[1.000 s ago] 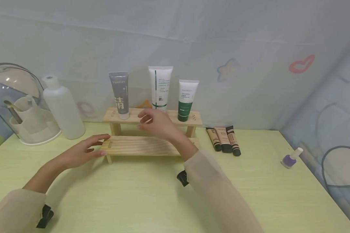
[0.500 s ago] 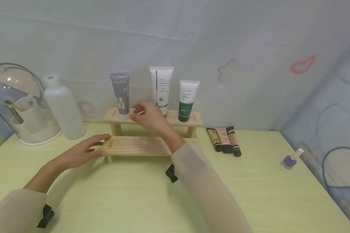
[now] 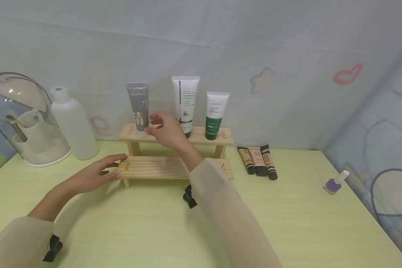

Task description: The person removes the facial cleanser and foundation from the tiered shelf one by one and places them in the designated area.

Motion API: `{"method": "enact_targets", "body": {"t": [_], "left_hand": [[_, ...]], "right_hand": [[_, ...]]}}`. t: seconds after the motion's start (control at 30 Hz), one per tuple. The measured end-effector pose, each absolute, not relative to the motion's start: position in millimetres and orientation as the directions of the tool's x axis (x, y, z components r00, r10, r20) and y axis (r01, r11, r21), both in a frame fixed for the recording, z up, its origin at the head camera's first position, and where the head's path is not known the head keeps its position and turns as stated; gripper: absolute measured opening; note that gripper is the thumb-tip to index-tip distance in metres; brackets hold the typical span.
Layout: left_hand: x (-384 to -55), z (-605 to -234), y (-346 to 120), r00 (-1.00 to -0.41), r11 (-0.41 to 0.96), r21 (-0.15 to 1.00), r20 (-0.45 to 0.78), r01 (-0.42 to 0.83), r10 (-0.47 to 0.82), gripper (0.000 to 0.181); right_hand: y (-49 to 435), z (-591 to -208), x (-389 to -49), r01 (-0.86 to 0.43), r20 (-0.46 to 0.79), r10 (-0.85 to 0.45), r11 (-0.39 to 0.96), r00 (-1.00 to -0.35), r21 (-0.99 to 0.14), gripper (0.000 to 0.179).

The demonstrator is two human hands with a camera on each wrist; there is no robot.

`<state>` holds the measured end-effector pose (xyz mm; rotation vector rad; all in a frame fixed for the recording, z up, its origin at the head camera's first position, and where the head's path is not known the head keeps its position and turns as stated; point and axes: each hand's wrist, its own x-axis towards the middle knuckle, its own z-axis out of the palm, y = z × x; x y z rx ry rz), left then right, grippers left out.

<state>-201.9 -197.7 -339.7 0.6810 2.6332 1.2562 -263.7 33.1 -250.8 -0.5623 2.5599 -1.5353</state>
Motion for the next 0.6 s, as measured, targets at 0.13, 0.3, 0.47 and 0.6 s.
{"method": "enact_targets", "body": {"t": [0.13, 0.3, 0.47, 0.6], "left_hand": [[-201.4, -339.1, -196.9, -0.885, 0.544, 0.767, 0.064, 0.339, 0.461, 0.062], [-202.4, -339.6, -197.4, -0.885, 0.548, 0.766, 0.058, 0.336, 0.462, 0.063], [-202.7, -340.1, -197.9, -0.886, 0.547, 0.769, 0.052, 0.330, 0.461, 0.064], [-202.6, -340.3, -197.9, -0.885, 0.542, 0.775, 0.050, 0.327, 0.462, 0.064]], "right_hand": [[31.9, -253.1, -265.9, -0.251, 0.096, -0.354, 0.425, -0.930, -0.870, 0.045], [30.9, -255.1, -267.5, -0.246, 0.092, -0.359, 0.408, -0.929, -0.879, 0.047], [28.1, -255.7, -269.1, -0.258, 0.107, -0.369, 0.391, -0.923, -0.883, 0.050], [25.2, -255.6, -269.9, -0.264, 0.116, -0.368, 0.384, -0.923, -0.885, 0.052]]}}
